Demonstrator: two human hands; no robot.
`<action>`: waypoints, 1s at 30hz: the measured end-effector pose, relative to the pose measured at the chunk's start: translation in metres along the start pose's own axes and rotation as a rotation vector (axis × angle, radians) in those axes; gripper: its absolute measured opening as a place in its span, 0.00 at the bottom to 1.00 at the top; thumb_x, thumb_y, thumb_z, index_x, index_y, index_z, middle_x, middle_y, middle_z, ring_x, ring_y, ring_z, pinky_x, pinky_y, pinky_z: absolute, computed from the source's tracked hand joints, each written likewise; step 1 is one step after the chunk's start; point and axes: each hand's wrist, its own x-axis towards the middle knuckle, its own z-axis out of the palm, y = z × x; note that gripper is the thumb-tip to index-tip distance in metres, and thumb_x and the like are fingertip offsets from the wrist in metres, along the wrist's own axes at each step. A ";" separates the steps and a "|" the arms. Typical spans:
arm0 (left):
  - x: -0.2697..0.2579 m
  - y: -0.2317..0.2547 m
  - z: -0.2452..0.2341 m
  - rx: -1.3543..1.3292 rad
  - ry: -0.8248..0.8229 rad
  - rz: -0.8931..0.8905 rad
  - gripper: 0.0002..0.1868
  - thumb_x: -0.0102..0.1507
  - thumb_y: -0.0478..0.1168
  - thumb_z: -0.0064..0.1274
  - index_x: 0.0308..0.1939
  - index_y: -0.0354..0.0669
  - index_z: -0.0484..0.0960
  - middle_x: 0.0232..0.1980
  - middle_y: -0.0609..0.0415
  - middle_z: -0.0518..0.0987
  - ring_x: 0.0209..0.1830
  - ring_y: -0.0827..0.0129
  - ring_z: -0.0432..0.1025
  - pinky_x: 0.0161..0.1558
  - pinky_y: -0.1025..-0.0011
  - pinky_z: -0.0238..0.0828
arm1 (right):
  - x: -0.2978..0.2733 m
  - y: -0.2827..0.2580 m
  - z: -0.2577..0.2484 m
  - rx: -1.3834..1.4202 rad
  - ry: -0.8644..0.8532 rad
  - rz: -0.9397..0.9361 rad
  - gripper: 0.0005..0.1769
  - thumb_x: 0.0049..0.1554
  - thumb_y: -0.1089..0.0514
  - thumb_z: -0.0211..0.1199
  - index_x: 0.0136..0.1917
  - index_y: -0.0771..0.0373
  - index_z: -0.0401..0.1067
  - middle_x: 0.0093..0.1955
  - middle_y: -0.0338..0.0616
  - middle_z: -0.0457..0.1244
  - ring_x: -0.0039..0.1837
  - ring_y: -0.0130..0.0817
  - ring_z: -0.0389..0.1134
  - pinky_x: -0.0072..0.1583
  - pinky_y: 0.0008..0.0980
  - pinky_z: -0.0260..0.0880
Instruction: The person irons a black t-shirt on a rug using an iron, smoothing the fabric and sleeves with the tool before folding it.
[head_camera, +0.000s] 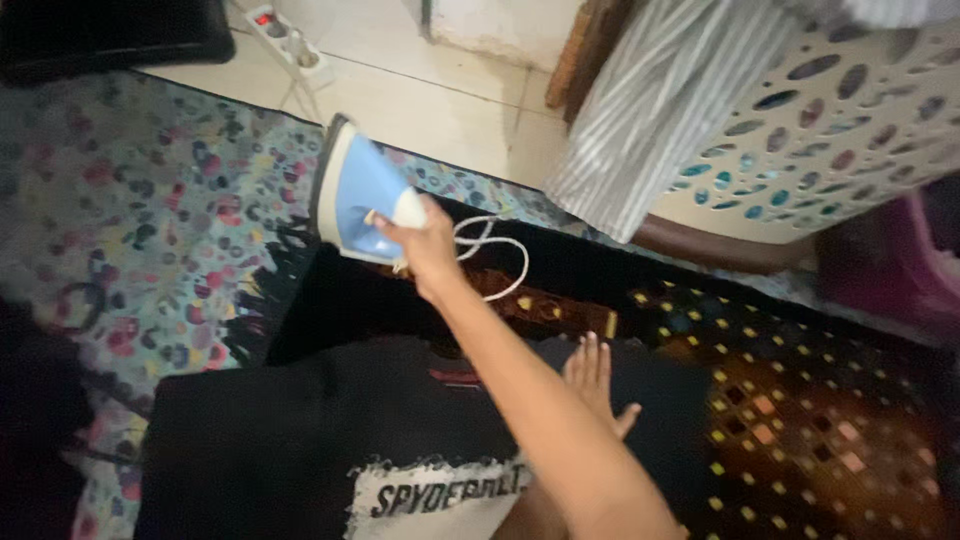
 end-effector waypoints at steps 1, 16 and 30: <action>-0.006 0.001 -0.003 -0.013 0.069 0.017 0.57 0.64 0.64 0.49 0.80 0.26 0.42 0.84 0.32 0.38 0.84 0.47 0.35 0.77 0.51 0.31 | -0.008 -0.021 -0.022 0.024 0.005 -0.041 0.24 0.50 0.65 0.73 0.59 0.68 0.71 0.50 0.44 0.70 0.50 0.32 0.72 0.53 0.31 0.73; -0.064 -0.007 -0.050 -0.755 0.341 -0.218 0.19 0.74 0.36 0.38 0.68 0.39 0.72 0.64 0.47 0.79 0.65 0.57 0.74 0.64 0.64 0.69 | -0.223 -0.317 -0.352 -1.546 0.130 0.138 0.36 0.42 0.45 0.80 0.60 0.63 0.76 0.43 0.54 0.72 0.38 0.40 0.75 0.42 0.39 0.78; 0.014 -0.061 -0.100 -0.079 0.158 0.104 0.32 0.57 0.48 0.62 0.63 0.39 0.74 0.67 0.42 0.72 0.73 0.48 0.58 0.71 0.45 0.46 | -0.239 -0.097 -0.326 -1.754 -0.261 0.338 0.26 0.50 0.43 0.73 0.56 0.58 0.76 0.44 0.55 0.72 0.48 0.50 0.75 0.50 0.46 0.77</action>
